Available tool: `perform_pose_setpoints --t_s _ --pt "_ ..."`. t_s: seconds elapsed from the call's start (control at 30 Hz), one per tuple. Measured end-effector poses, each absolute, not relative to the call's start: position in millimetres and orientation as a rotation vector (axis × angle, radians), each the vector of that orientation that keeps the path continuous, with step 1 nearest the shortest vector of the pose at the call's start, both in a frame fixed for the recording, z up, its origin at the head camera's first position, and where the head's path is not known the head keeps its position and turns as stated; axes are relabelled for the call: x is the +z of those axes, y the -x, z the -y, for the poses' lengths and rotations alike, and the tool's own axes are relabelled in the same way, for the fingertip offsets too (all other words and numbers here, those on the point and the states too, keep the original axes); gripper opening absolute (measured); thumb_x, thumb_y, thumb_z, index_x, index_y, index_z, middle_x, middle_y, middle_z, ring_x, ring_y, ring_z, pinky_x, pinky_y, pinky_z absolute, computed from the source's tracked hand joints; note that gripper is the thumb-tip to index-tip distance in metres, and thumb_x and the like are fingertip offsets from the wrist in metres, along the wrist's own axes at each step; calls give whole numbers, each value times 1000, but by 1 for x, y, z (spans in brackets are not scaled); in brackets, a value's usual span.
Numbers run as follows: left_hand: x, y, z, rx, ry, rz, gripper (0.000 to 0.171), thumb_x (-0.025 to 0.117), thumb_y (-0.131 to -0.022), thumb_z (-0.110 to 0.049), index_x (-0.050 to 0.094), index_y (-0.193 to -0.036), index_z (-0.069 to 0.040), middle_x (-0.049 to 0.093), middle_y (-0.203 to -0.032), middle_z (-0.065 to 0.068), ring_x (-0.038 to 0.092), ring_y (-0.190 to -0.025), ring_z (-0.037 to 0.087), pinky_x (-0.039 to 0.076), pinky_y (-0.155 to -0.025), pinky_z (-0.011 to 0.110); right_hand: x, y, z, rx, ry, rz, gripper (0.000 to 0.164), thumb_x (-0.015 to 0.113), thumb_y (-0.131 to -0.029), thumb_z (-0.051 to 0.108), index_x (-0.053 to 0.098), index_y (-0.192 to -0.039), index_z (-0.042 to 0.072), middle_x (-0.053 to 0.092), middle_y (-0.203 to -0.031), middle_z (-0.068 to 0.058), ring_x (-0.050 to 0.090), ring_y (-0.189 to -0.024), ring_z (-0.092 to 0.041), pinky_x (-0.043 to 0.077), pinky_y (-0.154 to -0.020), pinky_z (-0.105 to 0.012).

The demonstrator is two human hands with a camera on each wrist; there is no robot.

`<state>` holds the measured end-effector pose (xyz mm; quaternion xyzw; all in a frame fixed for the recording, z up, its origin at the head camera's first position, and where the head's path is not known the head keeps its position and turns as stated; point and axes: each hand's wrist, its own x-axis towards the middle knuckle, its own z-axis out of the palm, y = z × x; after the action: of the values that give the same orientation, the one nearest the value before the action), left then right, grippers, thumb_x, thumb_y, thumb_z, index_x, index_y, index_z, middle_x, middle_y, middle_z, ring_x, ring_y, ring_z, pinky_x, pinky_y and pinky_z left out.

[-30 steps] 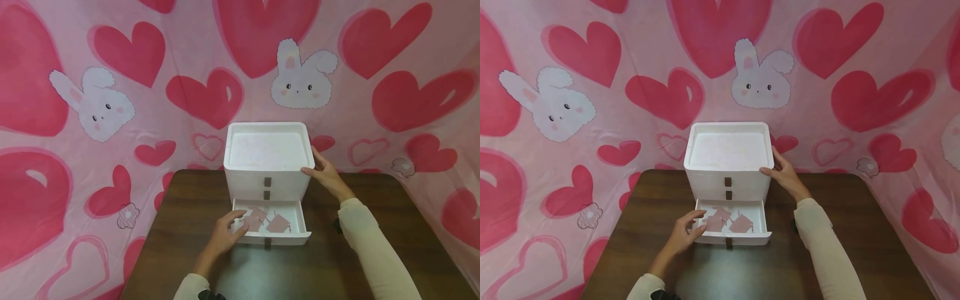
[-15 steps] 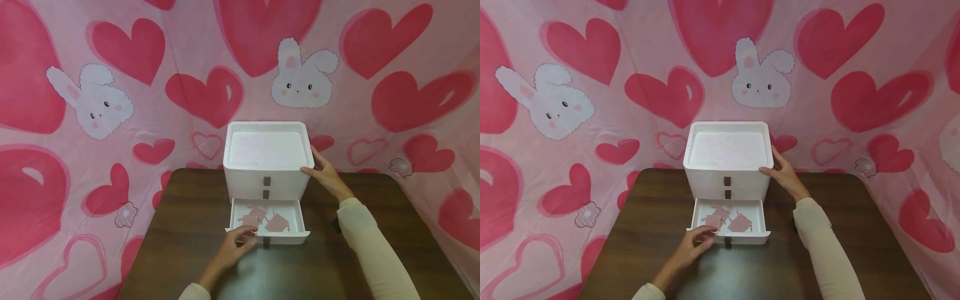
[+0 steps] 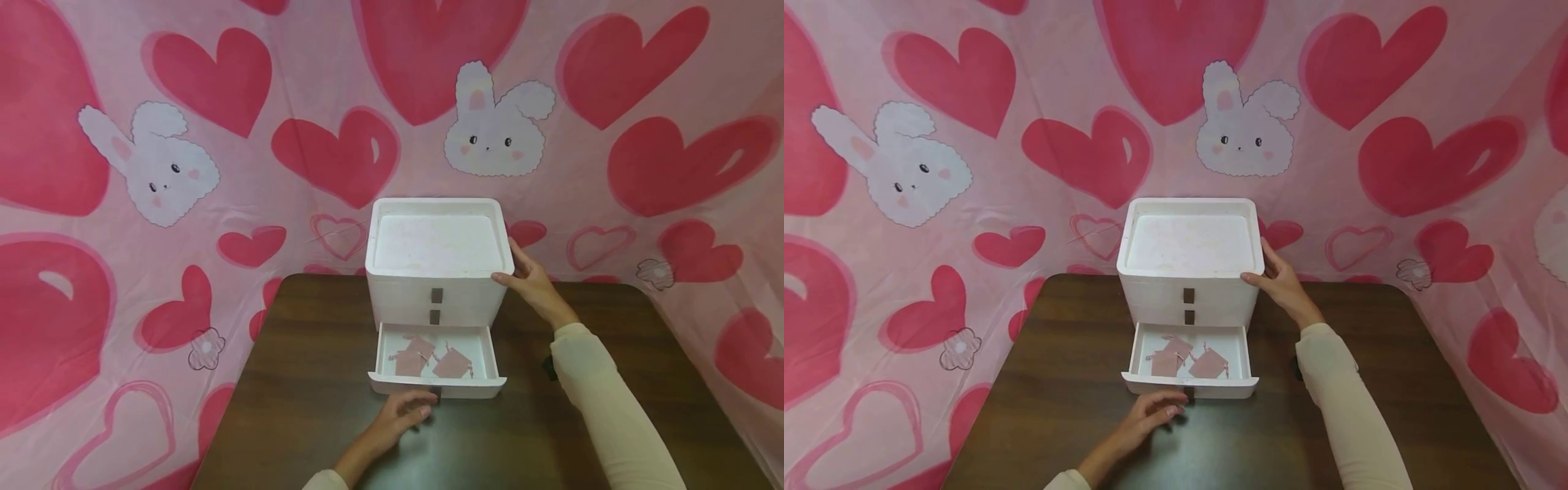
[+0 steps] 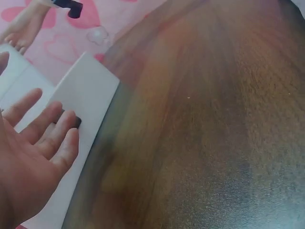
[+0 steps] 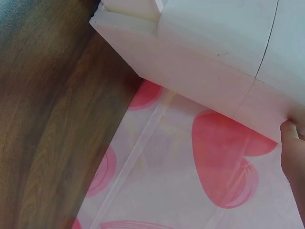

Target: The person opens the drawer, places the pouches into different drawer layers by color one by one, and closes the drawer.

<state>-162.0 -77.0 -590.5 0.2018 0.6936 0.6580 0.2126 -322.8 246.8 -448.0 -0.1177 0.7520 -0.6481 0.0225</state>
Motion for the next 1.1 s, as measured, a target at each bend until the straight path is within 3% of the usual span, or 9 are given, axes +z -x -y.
perform_pose_setpoints --t_s 0.13,0.27,0.4,0.57,0.7,0.93,1.1 --pt "-593 162 74 1868 -485 -1817 46 50 -105 -23 55 -137 9 58 -136 36 69 -113 24 60 -90 36 -447 322 -247 -1998 347 -2329 87 66 -97 7 15 -163 29 12 -173 -11 48 -125 0 48 -95 -5" --pt "-595 160 70 1885 -386 -1681 52 46 -106 -27 48 -142 10 55 -141 35 63 -123 42 58 -99 46 -447 322 -247 -1994 329 -2327 87 67 -97 8 15 -163 30 12 -173 -10 48 -126 -1 48 -95 -5" --pt "-597 158 66 1879 -305 -1560 57 44 -106 -31 43 -145 11 53 -144 34 62 -127 39 56 -102 47 -447 323 -247 -2017 337 -2308 88 67 -96 7 14 -164 27 11 -173 -12 48 -124 1 48 -95 -5" --pt "-602 158 60 1854 -186 -1524 56 47 -105 -33 48 -143 8 58 -142 28 66 -121 29 59 -95 45 -448 323 -247 -2015 349 -2315 87 66 -96 6 14 -164 26 11 -173 -12 48 -126 -1 48 -95 -6" --pt "-608 158 55 1867 -118 -1497 55 49 -104 -35 51 -139 7 60 -139 25 67 -116 27 59 -93 50 -448 323 -248 -1976 327 -2346 87 66 -97 9 14 -164 29 12 -173 -9 46 -132 -6 48 -96 -5" --pt "-612 160 49 1896 -17 -1374 58 48 -103 -41 48 -138 4 60 -137 20 65 -116 28 55 -101 54 -447 324 -248 -1954 311 -2364 87 66 -97 10 13 -164 30 10 -174 -7 39 -145 -24 46 -100 -8" --pt "-616 165 48 1886 20 -1315 69 47 -102 -48 43 -144 6 58 -139 19 65 -117 27 55 -103 51 -447 324 -248 -1923 291 -2371 88 66 -98 12 10 -164 31 8 -174 -6 29 -152 -37 43 -110 -19"
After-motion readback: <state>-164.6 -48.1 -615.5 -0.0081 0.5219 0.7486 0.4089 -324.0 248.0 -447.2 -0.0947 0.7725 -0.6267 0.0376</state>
